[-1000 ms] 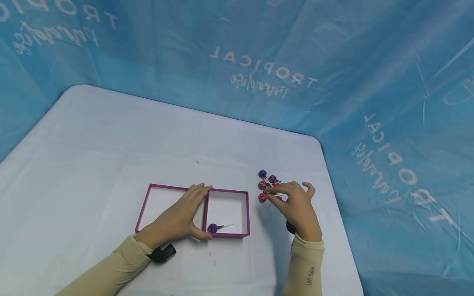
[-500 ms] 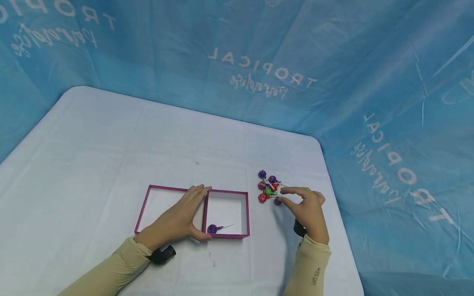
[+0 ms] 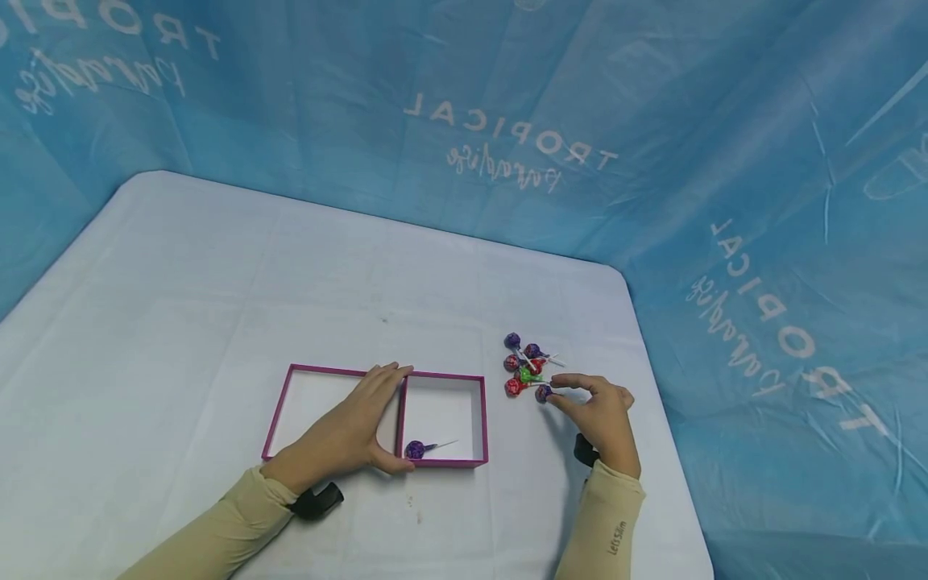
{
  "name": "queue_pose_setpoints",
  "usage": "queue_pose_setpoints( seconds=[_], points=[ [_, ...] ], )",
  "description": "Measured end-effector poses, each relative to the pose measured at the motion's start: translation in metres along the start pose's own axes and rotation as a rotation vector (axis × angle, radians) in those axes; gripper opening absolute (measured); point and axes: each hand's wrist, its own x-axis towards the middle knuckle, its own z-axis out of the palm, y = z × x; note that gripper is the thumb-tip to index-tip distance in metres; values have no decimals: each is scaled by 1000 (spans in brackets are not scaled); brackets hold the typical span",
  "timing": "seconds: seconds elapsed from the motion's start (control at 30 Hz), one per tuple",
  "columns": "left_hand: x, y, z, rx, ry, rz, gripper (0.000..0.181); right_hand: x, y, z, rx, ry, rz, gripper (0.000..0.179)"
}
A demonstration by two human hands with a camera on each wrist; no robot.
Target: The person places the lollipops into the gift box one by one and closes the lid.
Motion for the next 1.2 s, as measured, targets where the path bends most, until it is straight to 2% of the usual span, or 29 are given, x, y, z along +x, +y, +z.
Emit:
queue_pose_setpoints(
  seconds=[0.23, 0.33, 0.77, 1.2],
  points=[
    [0, 1, 0, -19, -6, 3, 127, 0, 6, 1, -4, -39, 102, 29],
    [0, 0, 2, -5, -4, 7, 128, 1, 8, 3, -13, -44, 117, 29],
    [0, -1, 2, -13, 14, 21, 125, 3, 14, 12, -55, -32, 97, 27],
    [0, -2, 2, -9, 17, 12, 125, 7, 12, 13, -71, -78, 112, 26]
  ],
)
